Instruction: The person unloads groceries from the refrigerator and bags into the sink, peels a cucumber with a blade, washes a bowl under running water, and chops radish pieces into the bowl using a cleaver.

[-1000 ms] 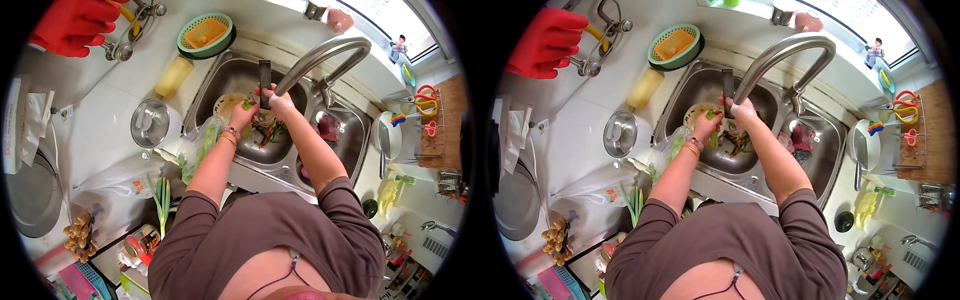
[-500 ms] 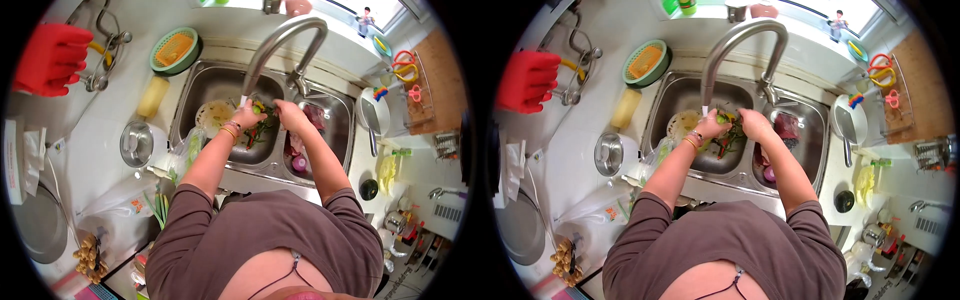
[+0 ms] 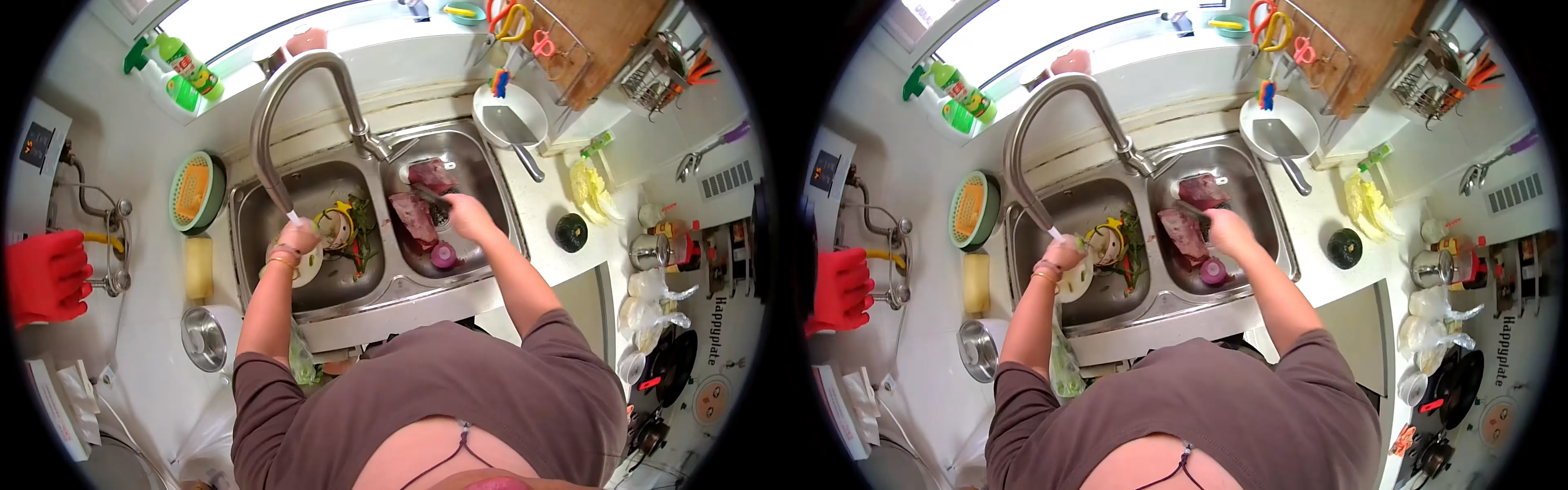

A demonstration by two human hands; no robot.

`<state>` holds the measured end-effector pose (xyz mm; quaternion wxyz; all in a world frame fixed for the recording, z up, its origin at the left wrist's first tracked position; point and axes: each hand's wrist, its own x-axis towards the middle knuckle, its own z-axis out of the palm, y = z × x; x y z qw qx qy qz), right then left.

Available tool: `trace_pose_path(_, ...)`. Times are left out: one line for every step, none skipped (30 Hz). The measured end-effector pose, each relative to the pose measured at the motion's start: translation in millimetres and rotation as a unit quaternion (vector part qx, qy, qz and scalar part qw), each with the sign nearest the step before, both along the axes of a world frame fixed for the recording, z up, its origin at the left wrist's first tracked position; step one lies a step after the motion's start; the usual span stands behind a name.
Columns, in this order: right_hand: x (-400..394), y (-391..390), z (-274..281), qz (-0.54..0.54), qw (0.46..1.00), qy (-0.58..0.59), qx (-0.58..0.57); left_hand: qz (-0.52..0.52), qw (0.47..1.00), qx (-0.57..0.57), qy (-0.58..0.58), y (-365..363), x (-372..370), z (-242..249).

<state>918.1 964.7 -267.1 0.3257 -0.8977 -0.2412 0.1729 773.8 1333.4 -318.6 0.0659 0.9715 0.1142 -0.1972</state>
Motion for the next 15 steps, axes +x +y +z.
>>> trace_pose_path(6,-25,-7,-0.037,0.999,0.034,-0.006,0.129,0.976,-0.174,-0.037,-4,0,12)
trace_pose_path(11,-50,-23,-0.071,0.997,0.013,-0.022,0.255,0.903,-0.339,-0.068,-9,-3,27)
trace_pose_path(9,-77,-40,-0.129,0.990,-0.051,-0.006,0.370,0.785,-0.487,-0.097,-13,-6,41)
trace_pose_path(15,-104,-60,-0.164,0.984,-0.061,-0.041,0.411,0.758,-0.501,-0.080,-12,-5,53)
trace_pose_path(19,-125,-62,-0.203,0.976,-0.031,-0.079,0.464,0.660,-0.580,-0.115,-13,-3,49)
trace_pose_path(16,-133,-41,-0.247,0.965,0.007,-0.087,0.511,0.549,-0.644,-0.152,-13,-6,41)
trace_pose_path(26,-160,-77,-0.256,0.951,-0.099,-0.144,0.549,0.427,-0.693,-0.191,-9,-12,30)
trace_pose_path(24,-162,-62,-0.256,0.937,-0.104,-0.212,0.513,0.366,-0.755,-0.184,-1,-16,14)
trace_pose_path(22,-162,-58,-0.283,0.924,-0.096,-0.237,0.555,0.316,-0.745,-0.194,-22,-14,43)
trace_pose_path(25,-163,-62,-0.305,0.910,-0.077,-0.270,0.506,0.259,-0.805,-0.171,-12,-17,19)
trace_pose_path(25,-164,-65,-0.320,0.902,-0.084,-0.277,0.448,0.200,-0.858,-0.149,-2,-21,-4)
trace_pose_path(24,-164,-68,-0.335,0.894,-0.092,-0.284,0.476,0.212,-0.834,-0.178,-13,-21,4)
trace_pose_path(21,-160,-71,-0.350,0.886,-0.098,-0.288,0.504,0.224,-0.808,-0.207,-23,-20,13)
trace_pose_path(19,-154,-67,-0.348,0.880,-0.090,-0.310,0.472,0.159,-0.844,-0.198,-14,-24,-13)
trace_pose_path(18,-151,-71,-0.356,0.877,-0.101,-0.306,0.453,-0.021,-0.882,-0.131,-11,-22,-20)
